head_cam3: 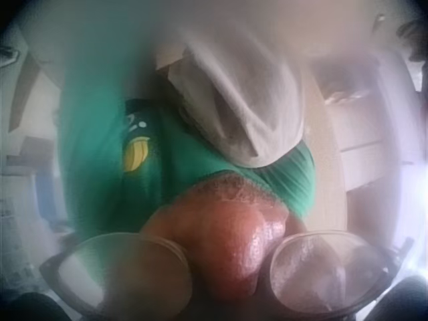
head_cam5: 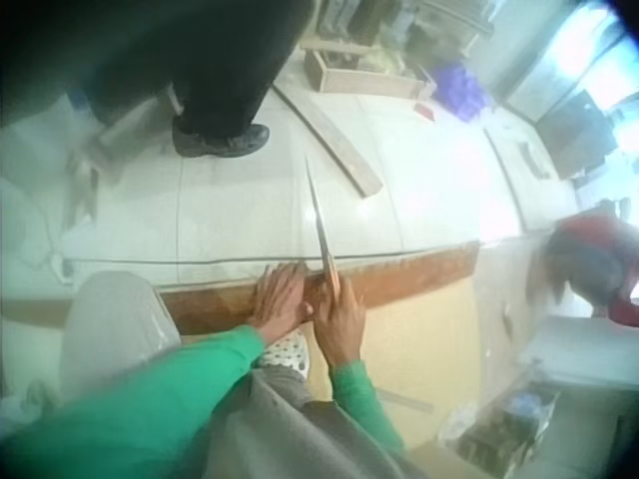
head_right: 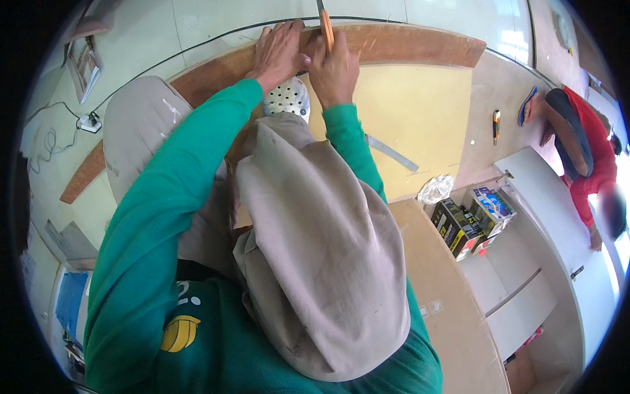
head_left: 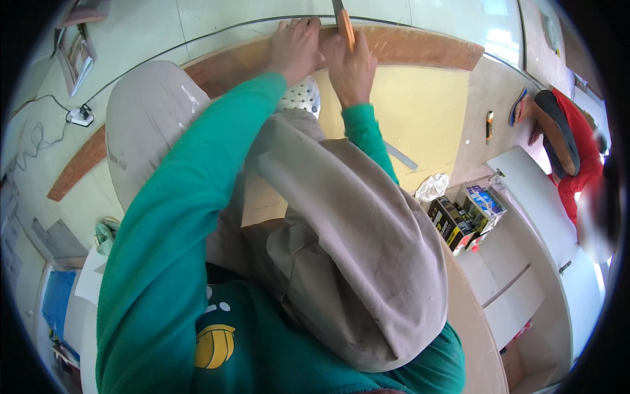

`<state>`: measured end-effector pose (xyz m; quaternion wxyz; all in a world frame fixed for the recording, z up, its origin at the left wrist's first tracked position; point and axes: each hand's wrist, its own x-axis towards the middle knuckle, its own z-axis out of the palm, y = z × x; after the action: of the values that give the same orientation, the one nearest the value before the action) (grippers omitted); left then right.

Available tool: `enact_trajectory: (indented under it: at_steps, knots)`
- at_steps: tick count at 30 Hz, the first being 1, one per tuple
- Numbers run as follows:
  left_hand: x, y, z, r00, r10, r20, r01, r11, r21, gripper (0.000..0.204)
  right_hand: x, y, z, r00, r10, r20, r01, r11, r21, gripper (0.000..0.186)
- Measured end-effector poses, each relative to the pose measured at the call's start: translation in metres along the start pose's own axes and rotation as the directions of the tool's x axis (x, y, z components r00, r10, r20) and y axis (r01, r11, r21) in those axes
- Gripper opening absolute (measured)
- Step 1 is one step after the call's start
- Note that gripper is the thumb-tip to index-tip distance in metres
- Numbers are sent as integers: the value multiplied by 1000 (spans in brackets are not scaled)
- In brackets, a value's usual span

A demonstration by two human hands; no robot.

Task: The person uses a hand saw to cut a curved wooden board on the floor, then lifts the cut piece and fits it into a curved wooden cabinet frame.

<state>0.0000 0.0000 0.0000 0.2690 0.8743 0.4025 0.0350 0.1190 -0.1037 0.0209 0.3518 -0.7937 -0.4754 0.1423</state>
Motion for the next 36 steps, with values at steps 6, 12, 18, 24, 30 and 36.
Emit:
enact_trajectory:
  at_steps: [6,12,18,24,30,36]
  knots:
    - [3,-8,7,998,19,-65,-22,998,-55,64,-102,-18,-59,978,192,81,-189,981,-44,32]
    - [-2,-6,17,993,31,-113,-30,1000,10,66,-177,-18,-97,804,575,152,-588,807,59,35]
    - [-1,-6,8,994,31,-104,-34,999,-20,62,1,-4,7,999,34,-4,-34,999,-26,19]
    - [6,-12,7,1000,-6,6,7,999,-44,62,-109,-16,-58,973,218,70,-218,976,-9,29]
    - [1,-9,15,999,8,-54,-8,1000,-8,62,-193,-7,-90,808,585,75,-589,808,39,36]
    - [-1,-5,10,999,-15,-52,15,1000,-5,63,-4,-6,2,999,-36,-24,35,999,-29,19]
